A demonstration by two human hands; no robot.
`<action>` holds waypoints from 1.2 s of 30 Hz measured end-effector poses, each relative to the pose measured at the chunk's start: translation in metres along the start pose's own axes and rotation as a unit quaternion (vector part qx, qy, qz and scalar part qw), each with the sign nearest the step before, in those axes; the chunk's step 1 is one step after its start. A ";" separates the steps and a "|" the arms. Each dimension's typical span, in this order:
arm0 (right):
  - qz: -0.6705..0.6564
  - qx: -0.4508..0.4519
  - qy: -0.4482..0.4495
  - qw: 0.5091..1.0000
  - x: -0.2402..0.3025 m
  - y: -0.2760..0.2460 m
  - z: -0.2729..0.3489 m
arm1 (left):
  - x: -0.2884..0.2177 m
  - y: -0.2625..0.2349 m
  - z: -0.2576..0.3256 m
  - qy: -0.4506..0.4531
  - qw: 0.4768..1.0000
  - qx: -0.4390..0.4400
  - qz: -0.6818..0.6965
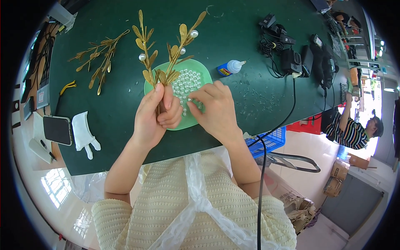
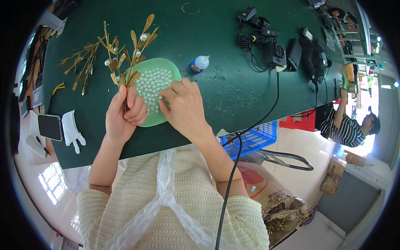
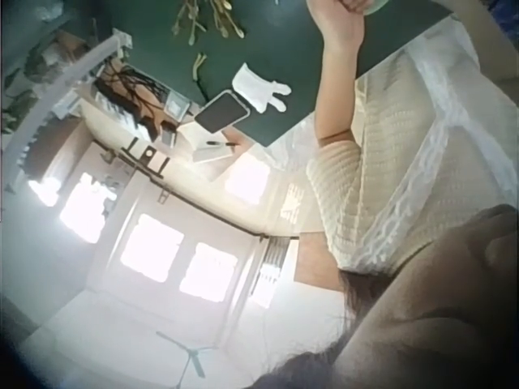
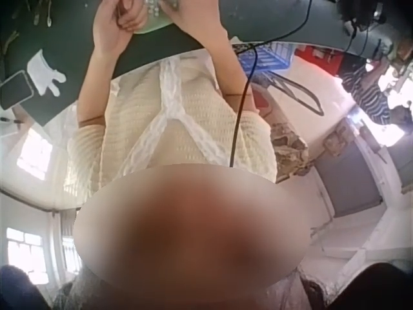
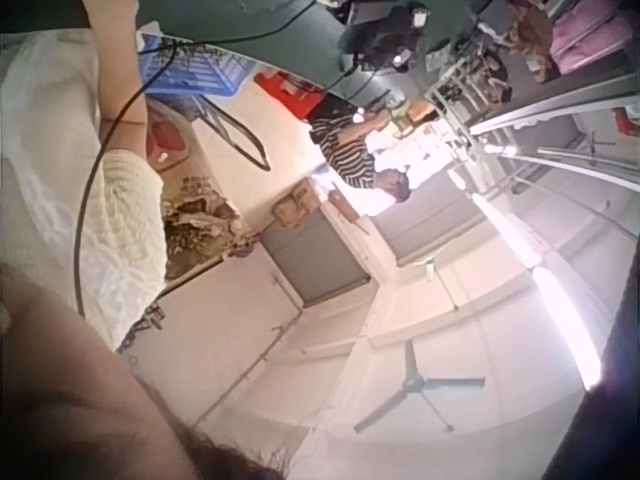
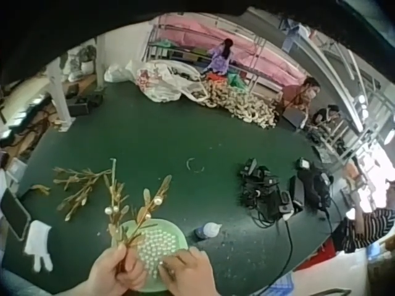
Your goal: The person applies glue from a bottle onto the leaves of a gold-colored branch and presses pearls from a dish onto the glue. This process is repeated as the person attaches additional pearls one by one to different spots on the branch.
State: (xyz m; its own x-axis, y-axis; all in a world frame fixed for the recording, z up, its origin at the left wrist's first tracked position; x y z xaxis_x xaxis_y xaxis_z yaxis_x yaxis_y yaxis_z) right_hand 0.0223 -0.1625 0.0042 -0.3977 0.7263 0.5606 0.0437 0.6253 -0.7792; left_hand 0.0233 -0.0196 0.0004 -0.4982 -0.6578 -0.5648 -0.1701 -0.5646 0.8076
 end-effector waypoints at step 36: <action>-0.696 -0.055 0.257 0.668 0.000 -0.002 0.005 | 0.012 -0.001 0.005 0.042 0.978 -0.014 -0.206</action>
State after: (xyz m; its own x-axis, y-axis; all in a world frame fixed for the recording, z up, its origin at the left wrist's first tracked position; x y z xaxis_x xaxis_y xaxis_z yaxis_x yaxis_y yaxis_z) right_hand 0.0172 -0.1656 0.0042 0.2424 -0.5971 0.7647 0.0379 0.7934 0.6076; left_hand 0.0134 -0.0243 -0.0060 -0.3208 -0.4105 -0.8536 -0.3167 -0.8029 0.5051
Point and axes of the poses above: each hand's wrist, its own z-axis away from the middle knuckle, its own y-axis out of the palm, x = y × z, the point moved 3 cm from there along -z, towards the middle knuckle, and after that the axes turned 3 degrees about -z, right-handed, at the moved point
